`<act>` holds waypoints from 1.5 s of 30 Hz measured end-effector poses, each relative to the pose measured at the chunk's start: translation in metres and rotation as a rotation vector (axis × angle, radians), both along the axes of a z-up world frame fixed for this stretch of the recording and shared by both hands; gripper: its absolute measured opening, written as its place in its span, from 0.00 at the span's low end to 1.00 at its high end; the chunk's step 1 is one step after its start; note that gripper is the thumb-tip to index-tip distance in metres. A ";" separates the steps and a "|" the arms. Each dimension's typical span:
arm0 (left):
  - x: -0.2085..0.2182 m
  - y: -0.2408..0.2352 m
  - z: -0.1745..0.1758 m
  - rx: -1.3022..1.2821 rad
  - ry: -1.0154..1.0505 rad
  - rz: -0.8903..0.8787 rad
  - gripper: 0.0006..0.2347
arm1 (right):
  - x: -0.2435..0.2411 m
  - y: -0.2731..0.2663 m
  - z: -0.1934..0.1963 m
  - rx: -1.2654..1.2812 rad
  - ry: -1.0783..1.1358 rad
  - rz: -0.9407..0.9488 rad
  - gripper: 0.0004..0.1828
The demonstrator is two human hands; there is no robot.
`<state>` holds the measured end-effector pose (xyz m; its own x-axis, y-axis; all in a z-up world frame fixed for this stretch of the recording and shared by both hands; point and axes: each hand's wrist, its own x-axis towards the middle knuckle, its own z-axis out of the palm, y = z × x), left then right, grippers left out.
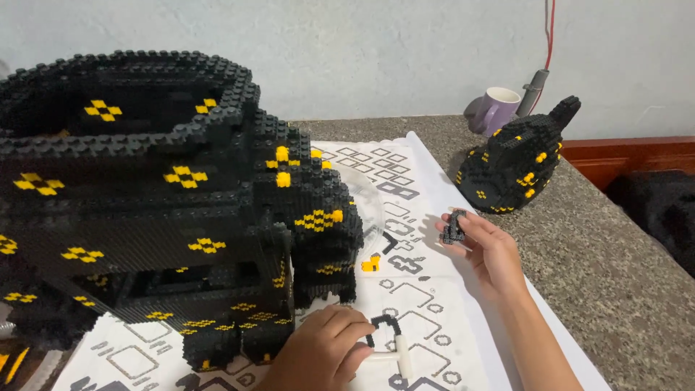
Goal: The person assembles a black and yellow Lego model by picking up small black pieces from a plastic plate and attaching them to the structure. They rotate the model to access different sides and continue adding pieces while referencing a printed instruction sheet on the table.
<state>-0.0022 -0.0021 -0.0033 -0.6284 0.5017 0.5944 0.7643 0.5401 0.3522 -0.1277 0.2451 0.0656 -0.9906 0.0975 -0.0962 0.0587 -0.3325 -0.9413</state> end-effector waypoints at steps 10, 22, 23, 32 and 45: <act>0.001 0.000 0.000 0.000 -0.012 0.018 0.08 | -0.008 0.008 -0.007 -0.022 0.002 -0.012 0.15; 0.016 0.003 0.031 0.132 -0.127 0.018 0.07 | -0.018 0.013 -0.026 0.058 -0.059 0.044 0.18; 0.018 0.004 0.033 0.200 -0.234 0.025 0.08 | -0.017 0.012 -0.024 0.087 -0.088 0.041 0.18; 0.023 -0.001 0.046 0.667 -0.650 0.186 0.08 | -0.005 -0.001 -0.015 0.131 -0.050 0.097 0.20; 0.016 -0.003 0.059 1.261 -1.074 -0.268 0.20 | 0.019 -0.022 0.012 -0.003 -0.085 0.186 0.33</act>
